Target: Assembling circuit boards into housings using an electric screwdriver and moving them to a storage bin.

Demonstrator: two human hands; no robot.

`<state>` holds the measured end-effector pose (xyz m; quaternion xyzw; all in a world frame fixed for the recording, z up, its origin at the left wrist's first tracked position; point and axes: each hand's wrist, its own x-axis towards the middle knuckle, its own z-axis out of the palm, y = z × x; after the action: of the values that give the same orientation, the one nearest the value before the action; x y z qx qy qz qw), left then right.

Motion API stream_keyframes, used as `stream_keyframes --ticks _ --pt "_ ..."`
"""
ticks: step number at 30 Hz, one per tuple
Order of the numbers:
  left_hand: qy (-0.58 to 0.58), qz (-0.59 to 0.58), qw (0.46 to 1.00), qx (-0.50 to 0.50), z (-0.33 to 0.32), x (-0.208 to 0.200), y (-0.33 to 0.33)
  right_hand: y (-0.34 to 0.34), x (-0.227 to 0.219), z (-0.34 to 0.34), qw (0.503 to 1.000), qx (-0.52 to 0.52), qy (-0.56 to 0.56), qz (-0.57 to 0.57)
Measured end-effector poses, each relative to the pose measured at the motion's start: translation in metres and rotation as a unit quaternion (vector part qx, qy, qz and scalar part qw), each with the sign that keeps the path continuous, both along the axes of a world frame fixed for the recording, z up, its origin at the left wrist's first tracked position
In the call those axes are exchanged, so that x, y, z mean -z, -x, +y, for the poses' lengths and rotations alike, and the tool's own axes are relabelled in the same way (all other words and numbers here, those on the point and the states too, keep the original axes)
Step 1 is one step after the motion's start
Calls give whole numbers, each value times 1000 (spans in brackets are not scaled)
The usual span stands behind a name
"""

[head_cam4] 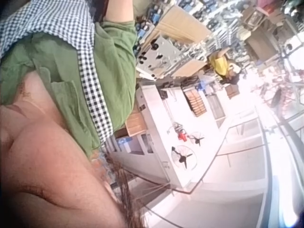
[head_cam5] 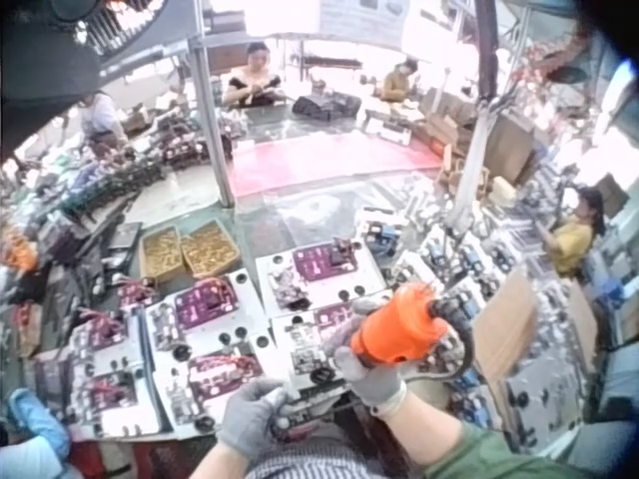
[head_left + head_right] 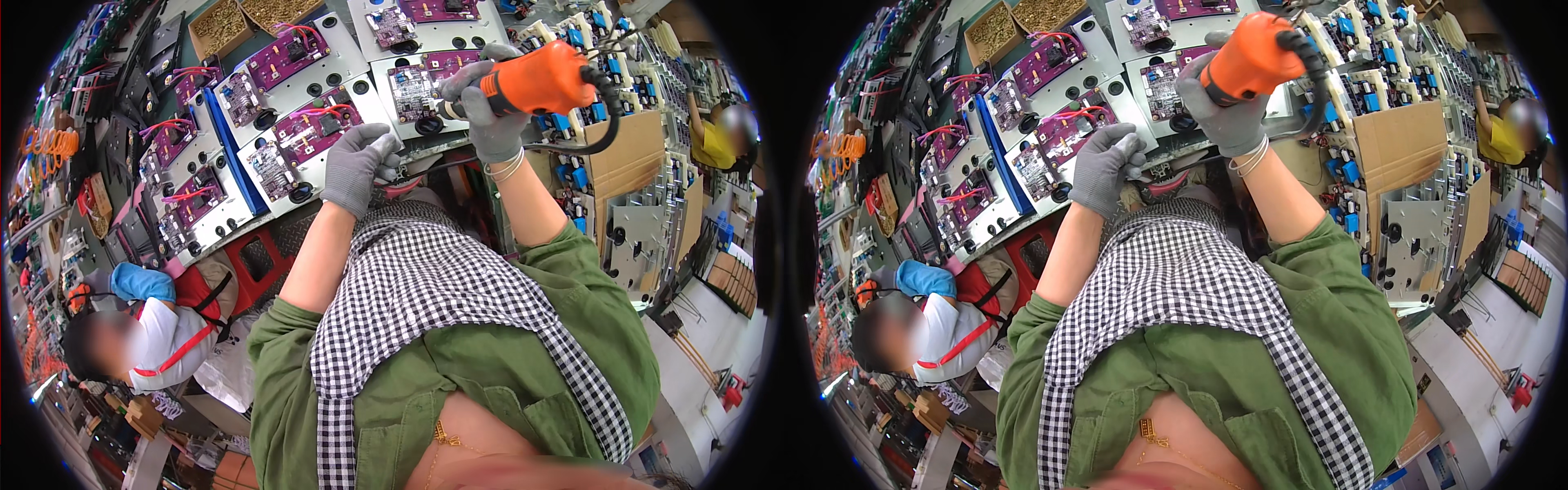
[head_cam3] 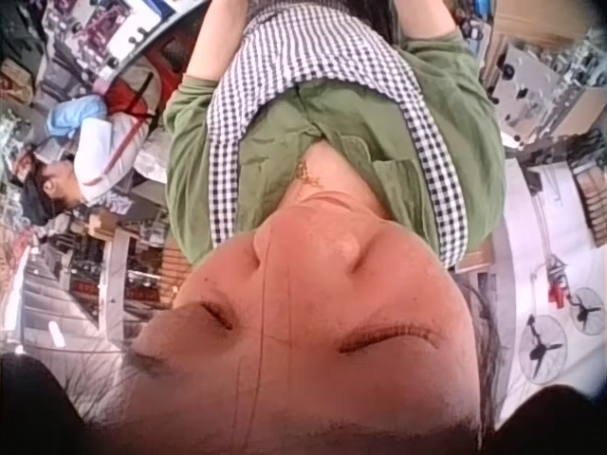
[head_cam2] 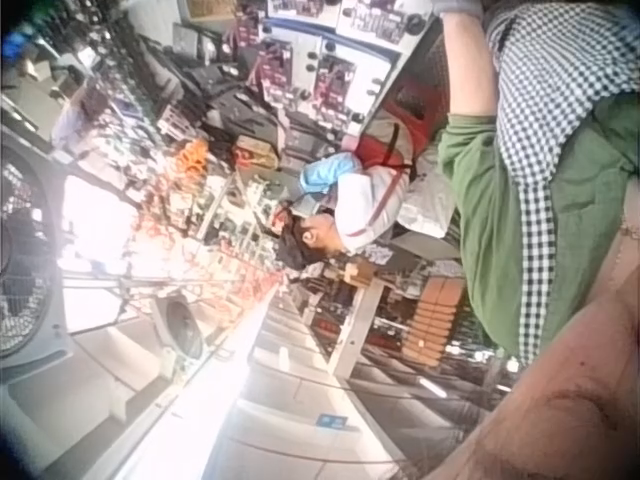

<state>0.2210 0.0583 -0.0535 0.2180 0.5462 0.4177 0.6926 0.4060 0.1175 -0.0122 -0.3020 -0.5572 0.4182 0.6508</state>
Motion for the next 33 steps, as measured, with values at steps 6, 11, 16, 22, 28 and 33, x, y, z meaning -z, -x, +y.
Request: stream_keyframes --ticks 6,11,16,22,28,33 --pt "28 -3 1000 -10 2 -6 2 3 7 -2 999 -3 3 -38" --pt "27 -5 999 -21 6 2 -5 8 -11 -2 1000 7 23 18" --pt "17 -147 988 -37 11 3 -9 15 -48 2 982 -96 -12 160" --pt "17 -183 982 -43 11 -4 -10 13 -57 3 989 -136 -11 62" --pt "18 -176 984 -35 13 -1 -9 24 -64 2 979 -125 -20 161" --pt "-42 -188 981 -35 15 5 -10 36 -61 7 979 -87 20 185"
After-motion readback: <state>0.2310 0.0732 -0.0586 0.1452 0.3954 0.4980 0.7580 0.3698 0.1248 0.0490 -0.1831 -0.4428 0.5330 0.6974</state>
